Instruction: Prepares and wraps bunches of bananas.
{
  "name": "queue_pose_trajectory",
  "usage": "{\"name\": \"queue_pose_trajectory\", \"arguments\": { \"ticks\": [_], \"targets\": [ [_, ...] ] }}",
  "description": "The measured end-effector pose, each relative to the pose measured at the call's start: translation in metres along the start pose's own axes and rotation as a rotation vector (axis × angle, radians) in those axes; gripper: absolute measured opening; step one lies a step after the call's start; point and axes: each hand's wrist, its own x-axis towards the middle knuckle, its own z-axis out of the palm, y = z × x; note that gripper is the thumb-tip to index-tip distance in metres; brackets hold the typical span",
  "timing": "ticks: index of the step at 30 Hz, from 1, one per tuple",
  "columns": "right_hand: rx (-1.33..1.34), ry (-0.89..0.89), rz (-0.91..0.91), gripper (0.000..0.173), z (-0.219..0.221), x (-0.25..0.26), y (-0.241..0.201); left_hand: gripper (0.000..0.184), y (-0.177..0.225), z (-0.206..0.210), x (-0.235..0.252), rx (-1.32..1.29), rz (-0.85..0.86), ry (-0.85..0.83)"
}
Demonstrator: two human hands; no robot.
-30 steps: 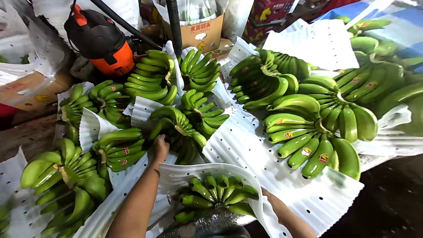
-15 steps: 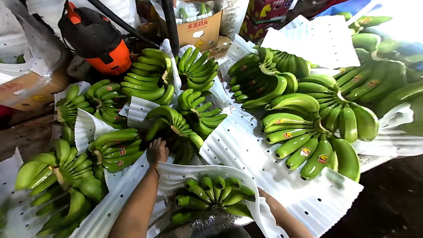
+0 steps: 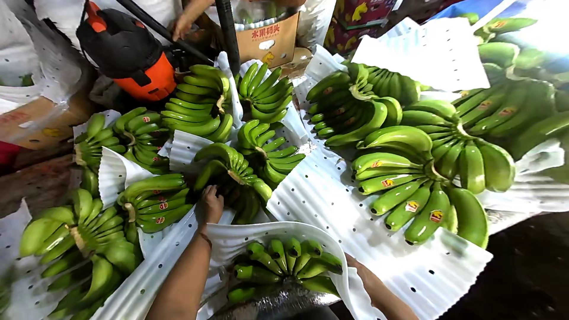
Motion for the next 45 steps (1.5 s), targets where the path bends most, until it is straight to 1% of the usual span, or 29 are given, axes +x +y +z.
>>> {"name": "queue_pose_trajectory", "arguments": {
  "ticks": [1, 4, 6, 9, 11, 12, 13, 14, 17, 18, 19, 20, 21, 24, 27, 30, 31, 33, 35, 36, 37, 39, 41, 43, 45],
  "targets": [
    [0.018, 0.001, 0.002, 0.037, 0.0, 0.0, -0.001, 0.034, 0.004, -0.002, 0.002, -0.01, -0.015, 0.0],
    [0.059, 0.0, 0.009, 0.037, 0.001, 0.003, 0.003, 0.026, 0.004, -0.005, 0.012, -0.068, 0.015, -0.018],
    [0.1, 0.004, 0.001, 0.037, 0.003, 0.006, 0.011, 0.025, 0.001, -0.007, 0.018, -0.075, 0.03, -0.035],
    [0.131, -0.002, -0.007, 0.038, 0.003, 0.006, 0.014, 0.024, 0.003, -0.012, 0.023, -0.111, -0.023, -0.092],
    [0.126, -0.007, -0.006, 0.038, 0.003, 0.005, 0.012, 0.025, 0.004, -0.016, 0.023, -0.194, -0.047, -0.102],
    [0.142, 0.002, -0.002, 0.037, 0.003, 0.005, 0.011, 0.026, 0.003, -0.018, 0.02, -0.243, -0.03, -0.079],
    [0.171, 0.015, 0.006, 0.037, 0.004, 0.005, 0.011, 0.026, 0.0, -0.019, 0.018, -0.27, 0.013, -0.023],
    [0.185, 0.016, 0.009, 0.036, 0.004, 0.005, 0.01, 0.024, -0.003, -0.017, 0.016, -0.264, 0.075, 0.085],
    [0.186, 0.0, 0.016, 0.037, 0.002, 0.004, 0.005, 0.021, -0.007, -0.018, 0.019, -0.123, 0.268, 0.507],
    [0.178, 0.002, 0.02, 0.037, 0.002, 0.004, 0.004, 0.021, -0.008, -0.02, 0.025, -0.073, 0.311, 0.62],
    [0.181, 0.003, 0.025, 0.037, 0.002, 0.004, 0.003, 0.02, -0.008, -0.022, 0.031, -0.025, 0.335, 0.71],
    [0.198, 0.009, 0.031, 0.037, 0.003, 0.005, 0.003, 0.019, -0.007, -0.023, 0.036, 0.012, 0.344, 0.764],
    [0.221, 0.011, 0.037, 0.037, 0.003, 0.005, 0.003, 0.018, -0.007, -0.022, 0.04, 0.047, 0.344, 0.781],
    [0.207, 0.009, 0.023, 0.037, 0.001, 0.003, 0.0, 0.015, -0.009, -0.006, 0.043, 0.104, 0.337, 0.744],
    [0.213, 0.018, 0.005, 0.036, 0.003, 0.004, 0.002, 0.012, -0.009, 0.004, 0.042, 0.103, 0.33, 0.741],
    [0.172, -0.034, 0.038, 0.034, -0.001, 0.003, -0.014, 0.009, -0.011, 0.006, 0.043, 0.12, 0.347, 0.73],
    [0.165, -0.044, 0.036, 0.034, -0.001, 0.006, -0.011, 0.007, -0.013, 0.007, 0.043, 0.128, 0.371, 0.717],
    [0.168, -0.04, 0.008, 0.036, 0.003, 0.018, 0.012, 0.006, -0.021, 0.01, 0.042, 0.133, 0.442, 0.69],
    [0.169, -0.03, -0.013, 0.037, 0.005, 0.023, 0.026, 0.011, -0.029, 0.012, 0.041, 0.08, 0.504, 0.667],
    [0.192, -0.022, 0.002, 0.036, 0.005, 0.021, 0.023, 0.016, -0.032, 0.011, 0.039, 0.023, 0.497, 0.654],
    [0.224, -0.011, 0.019, 0.036, 0.004, 0.015, 0.017, 0.021, -0.032, 0.007, 0.038, -0.061, 0.453, 0.634],
    [0.26, 0.007, 0.035, 0.035, 0.004, 0.008, 0.007, 0.029, -0.023, -0.01, 0.038, -0.235, 0.29, 0.59],
    [0.259, 0.005, 0.043, 0.036, 0.003, 0.007, 0.004, 0.035, -0.015, -0.026, 0.042, -0.295, 0.165, 0.466],
    [0.198, -0.01, 0.043, 0.037, 0.001, 0.009, 0.003, 0.034, -0.016, -0.029, 0.048, -0.22, 0.167, 0.408],
    [0.182, -0.037, 0.044, 0.037, -0.002, 0.011, -0.001, 0.025, -0.017, -0.025, 0.052, -0.166, 0.233, 0.461]
  ]
}}
